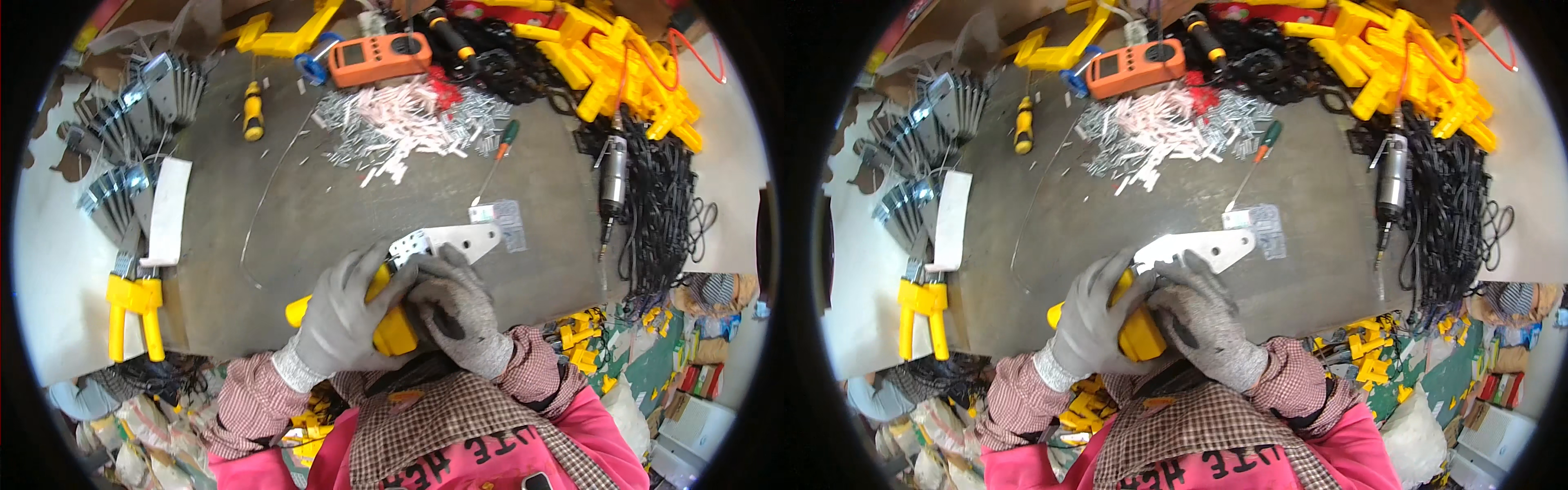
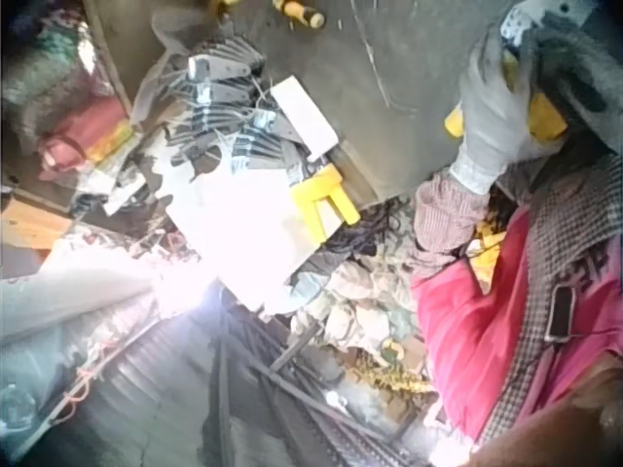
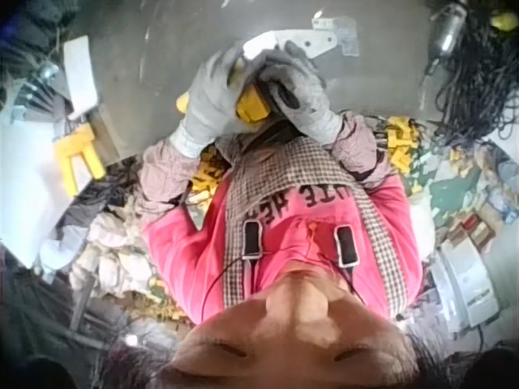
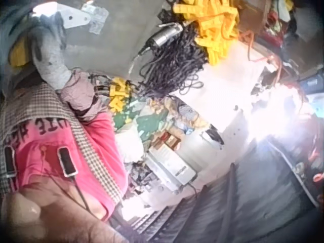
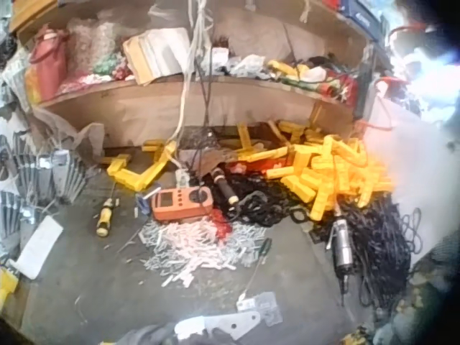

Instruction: The recorder is assembling yellow plastic handles onto metal hardware components using a soldering iron, pneumatic screwdriver, and small screws.

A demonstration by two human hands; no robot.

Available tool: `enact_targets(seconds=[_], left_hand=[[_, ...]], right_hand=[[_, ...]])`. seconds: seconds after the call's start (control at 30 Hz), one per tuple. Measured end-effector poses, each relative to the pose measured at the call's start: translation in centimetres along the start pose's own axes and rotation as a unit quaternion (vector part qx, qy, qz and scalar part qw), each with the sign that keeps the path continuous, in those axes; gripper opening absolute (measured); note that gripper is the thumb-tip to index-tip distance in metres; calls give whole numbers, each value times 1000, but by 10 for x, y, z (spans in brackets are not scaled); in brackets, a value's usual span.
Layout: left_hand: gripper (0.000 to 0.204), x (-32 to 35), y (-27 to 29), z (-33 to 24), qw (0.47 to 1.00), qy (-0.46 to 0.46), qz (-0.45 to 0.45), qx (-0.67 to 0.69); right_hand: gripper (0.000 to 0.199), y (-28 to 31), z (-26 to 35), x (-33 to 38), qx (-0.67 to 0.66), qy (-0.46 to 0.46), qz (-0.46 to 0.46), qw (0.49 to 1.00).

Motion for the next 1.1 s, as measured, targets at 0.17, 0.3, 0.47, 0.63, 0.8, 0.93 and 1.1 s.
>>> enact_targets(seconds=[0.17, 0.3, 0.47, 0.63, 0.8, 0.93, 1.1], left_hand=[[82, 5, 8, -7, 995, 37, 36, -81], [78, 3, 5, -11, 996, 19, 23, -85], [77, 9, 6, -12, 997, 3, 9, -81], [86, 12, 5, -3, 995, 35, 33, -84], [87, 3, -2, 1, 997, 29, 50, -56], [84, 6, 1, -1, 998, 32, 33, -50], [85, 10, 0, 2, 997, 36, 47, -54]], right_hand=[[54, 36, -46, 7, -72, -195, -9, 978], [74, 175, -141, 1, 405, -292, -234, 835], [67, 211, -203, 0, 92, -271, -395, 873], [42, 109, -94, -30, -608, -211, -359, 676], [31, 47, -79, -46, -790, -136, -308, 513], [29, 25, -81, -44, -769, -223, -347, 488], [29, 17, -79, -42, -768, -241, -343, 484]])
Point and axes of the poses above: each hand's wrist, its own x-axis away from the middle knuckle, its own y-axis out of the back of the hand, z = x × y, the point moved 5 cm from there along -x, towards the middle knuckle, and after that the axes turned 9 degrees about -z, right-handed, at the moved point
